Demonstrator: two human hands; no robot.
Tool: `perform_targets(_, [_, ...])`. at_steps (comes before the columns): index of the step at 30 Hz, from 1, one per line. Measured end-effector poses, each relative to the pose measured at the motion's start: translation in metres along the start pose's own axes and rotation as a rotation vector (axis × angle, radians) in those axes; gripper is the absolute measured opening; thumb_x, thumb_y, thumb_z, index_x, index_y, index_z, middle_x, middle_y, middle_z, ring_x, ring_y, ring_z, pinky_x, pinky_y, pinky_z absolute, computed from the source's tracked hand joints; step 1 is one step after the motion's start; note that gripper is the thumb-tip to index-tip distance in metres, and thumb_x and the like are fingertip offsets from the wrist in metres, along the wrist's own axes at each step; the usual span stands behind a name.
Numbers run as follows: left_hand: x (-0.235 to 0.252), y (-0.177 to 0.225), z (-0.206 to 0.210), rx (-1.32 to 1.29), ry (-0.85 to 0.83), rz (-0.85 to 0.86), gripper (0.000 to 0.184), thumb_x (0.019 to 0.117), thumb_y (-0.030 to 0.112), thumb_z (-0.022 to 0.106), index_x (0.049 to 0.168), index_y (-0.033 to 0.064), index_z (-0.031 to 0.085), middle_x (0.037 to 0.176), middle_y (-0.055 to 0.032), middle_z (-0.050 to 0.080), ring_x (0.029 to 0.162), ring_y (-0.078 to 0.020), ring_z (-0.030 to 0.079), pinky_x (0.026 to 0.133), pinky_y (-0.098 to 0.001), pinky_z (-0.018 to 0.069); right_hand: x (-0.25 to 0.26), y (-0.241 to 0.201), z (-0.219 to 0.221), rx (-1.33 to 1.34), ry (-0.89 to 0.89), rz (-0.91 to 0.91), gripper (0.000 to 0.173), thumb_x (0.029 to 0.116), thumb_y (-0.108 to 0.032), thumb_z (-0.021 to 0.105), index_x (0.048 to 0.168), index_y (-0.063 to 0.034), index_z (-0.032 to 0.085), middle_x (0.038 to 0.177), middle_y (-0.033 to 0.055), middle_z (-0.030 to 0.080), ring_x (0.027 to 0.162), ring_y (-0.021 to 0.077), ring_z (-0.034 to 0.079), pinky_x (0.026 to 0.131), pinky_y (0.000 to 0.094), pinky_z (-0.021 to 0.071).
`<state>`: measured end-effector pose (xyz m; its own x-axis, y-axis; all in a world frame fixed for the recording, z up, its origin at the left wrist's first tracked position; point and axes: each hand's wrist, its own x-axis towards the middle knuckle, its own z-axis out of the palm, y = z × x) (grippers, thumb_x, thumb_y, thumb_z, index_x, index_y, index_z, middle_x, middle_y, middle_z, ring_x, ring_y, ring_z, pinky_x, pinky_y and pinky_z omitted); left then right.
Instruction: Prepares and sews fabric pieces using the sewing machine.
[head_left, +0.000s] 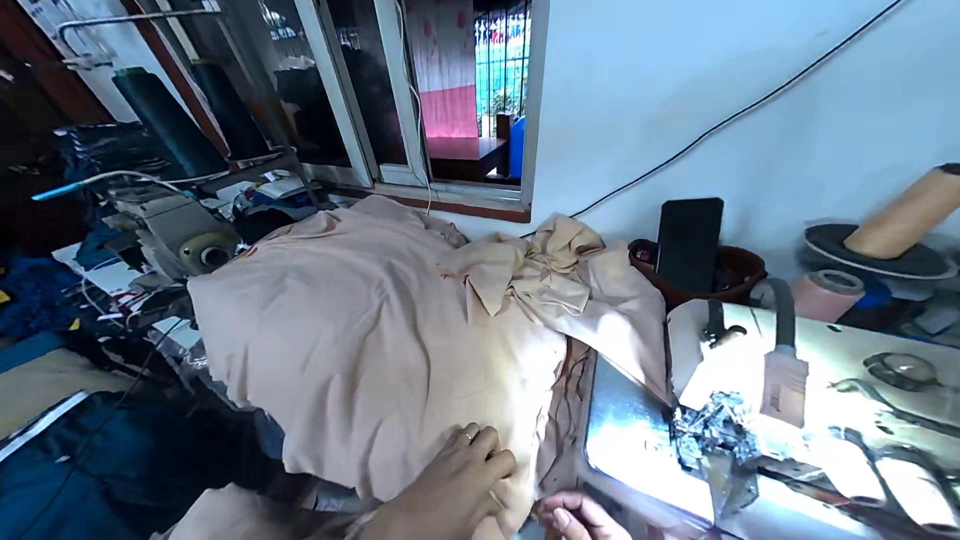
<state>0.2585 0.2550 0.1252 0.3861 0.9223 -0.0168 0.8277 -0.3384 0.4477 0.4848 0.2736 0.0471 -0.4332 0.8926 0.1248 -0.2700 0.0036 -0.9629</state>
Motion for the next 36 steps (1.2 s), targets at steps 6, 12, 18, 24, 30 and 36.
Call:
perform_targets(6, [-0.002,-0.015,0.009,-0.221,0.098,0.043,0.01,0.0886,0.008,0.071,0.094,-0.0005,0.071,0.103,-0.0208,0.062,0.105,-0.0371,0.059,0.101,-0.0523,0.0439,-0.001,0.008,0.0,-0.23,-0.088,-0.206,0.023,0.1002,-0.003,0.054,0.119,0.0068,0.064,0.102,0.0073,0.072,0.075,0.0069,0.068,0.067,0.0255,0.0605])
perform_targets(12, [-0.001,-0.034,0.006,-0.386,0.072,0.126,0.011,0.0889,0.009,0.072,0.092,-0.002,0.07,0.103,-0.0168,0.063,0.102,-0.0273,0.059,0.096,-0.0415,0.0468,-0.002,0.022,0.011,-0.64,-0.081,-0.41,0.03,0.099,-0.012,0.058,0.124,-0.0077,0.073,0.107,0.0119,0.067,0.088,0.0071,0.064,0.078,0.02,0.0557])
perform_targets(18, [-0.006,-0.045,0.001,-0.752,0.454,-0.079,0.007,0.097,0.009,0.062,0.098,0.0028,0.065,0.106,-0.0044,0.068,0.092,-0.0095,0.064,0.084,-0.0291,0.0544,-0.002,0.015,0.016,-0.691,-0.041,-0.348,0.028,0.097,-0.007,0.056,0.116,-0.0078,0.077,0.105,0.0101,0.068,0.093,0.0074,0.066,0.082,0.0195,0.0561])
perform_targets(24, [-0.012,-0.019,-0.017,-0.628,0.626,0.11,0.009,0.0963,0.013,0.062,0.092,0.0053,0.064,0.104,-0.0031,0.067,0.101,-0.0101,0.063,0.09,-0.0309,0.0515,0.013,-0.013,0.06,-0.803,0.175,-0.445,0.054,0.0926,-0.047,0.069,0.119,-0.0005,0.073,0.105,0.0166,0.06,0.073,0.0083,0.058,0.059,0.0208,0.0516])
perform_targets(30, [-0.026,-0.023,-0.039,-0.207,0.522,0.068,0.064,0.09,0.04,0.075,0.139,0.0033,0.055,0.139,-0.0118,0.06,0.131,-0.0261,0.056,0.112,-0.0512,0.0436,0.075,-0.079,0.096,-0.436,0.037,0.077,0.026,0.1054,-0.014,0.053,0.097,0.0054,0.067,0.08,0.008,0.064,0.073,0.0129,0.063,0.073,0.0337,0.0539])
perform_targets(36, [-0.078,-0.084,-0.087,0.325,0.767,-0.119,0.048,0.0874,-0.013,0.054,0.122,0.0123,0.075,0.123,-0.0038,0.074,0.128,-0.035,0.061,0.111,-0.0733,0.0315,0.062,-0.111,0.107,-0.201,0.057,-0.111,0.023,0.1055,-0.014,0.053,0.099,-0.0003,0.07,0.083,0.0037,0.072,0.076,0.0092,0.071,0.072,0.0301,0.0609])
